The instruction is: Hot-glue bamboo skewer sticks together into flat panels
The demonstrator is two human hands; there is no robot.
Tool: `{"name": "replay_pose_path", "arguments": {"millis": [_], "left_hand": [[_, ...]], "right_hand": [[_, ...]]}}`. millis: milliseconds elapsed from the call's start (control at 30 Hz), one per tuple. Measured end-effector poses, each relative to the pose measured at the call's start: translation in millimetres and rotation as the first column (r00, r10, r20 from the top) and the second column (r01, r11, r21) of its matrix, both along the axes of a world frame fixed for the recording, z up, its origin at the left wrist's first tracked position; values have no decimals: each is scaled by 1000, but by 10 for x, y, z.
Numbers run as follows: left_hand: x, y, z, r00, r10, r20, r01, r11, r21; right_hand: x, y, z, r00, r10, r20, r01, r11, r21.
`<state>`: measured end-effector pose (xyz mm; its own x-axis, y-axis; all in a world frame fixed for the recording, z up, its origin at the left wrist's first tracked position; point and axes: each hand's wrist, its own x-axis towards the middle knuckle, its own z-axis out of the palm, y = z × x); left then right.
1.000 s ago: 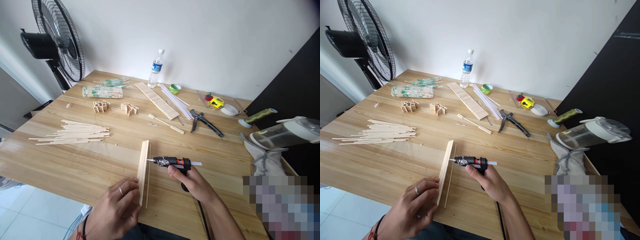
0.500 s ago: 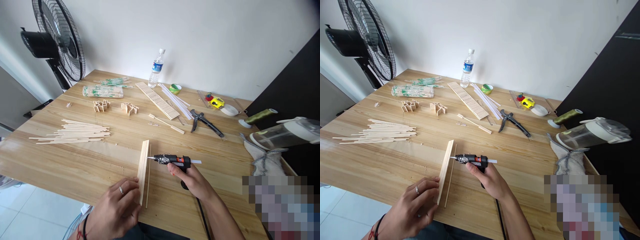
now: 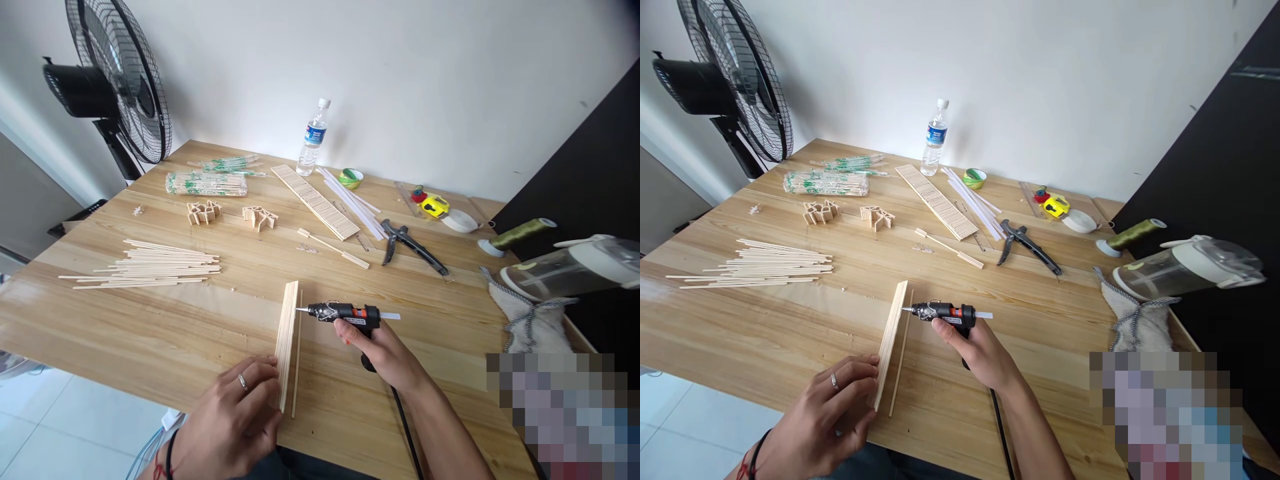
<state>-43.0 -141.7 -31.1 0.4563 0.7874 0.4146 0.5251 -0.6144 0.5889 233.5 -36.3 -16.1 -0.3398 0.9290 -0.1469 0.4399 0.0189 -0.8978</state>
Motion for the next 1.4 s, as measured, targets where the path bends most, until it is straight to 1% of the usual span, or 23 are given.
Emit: {"name": "replay_pose_path", "arguments": {"millis": [233,467,767,933,1200,1400], "left_hand": [[3,13,6,1000,8,-5,-8,1000,-1],[6,4,19,1000,7,4,-7,1000,1],[10,0,19,1000,3,-2,-3,1000,-1],[7,-3,5,1000,9,-1,-9,1000,-1],[7,-3,6,1000,22,-14,-22,1000,9],[9,-5,0,1000,15,-13,-15,1000,8]], "right_hand": [[-9,57,-7,1000,11,-14,-12,1000,-13],[-9,100,-46,999,20,-27,-19,1000,6],[-17,137,-81,999,-14,-31,14,1000,-9],[-26,166,-102,999,-24,-28,25,1000,10],[-40,195,-86,999,-35,-21,36,998,49],[-39,209,-101,999,-43,-24,44,998,42]]}}
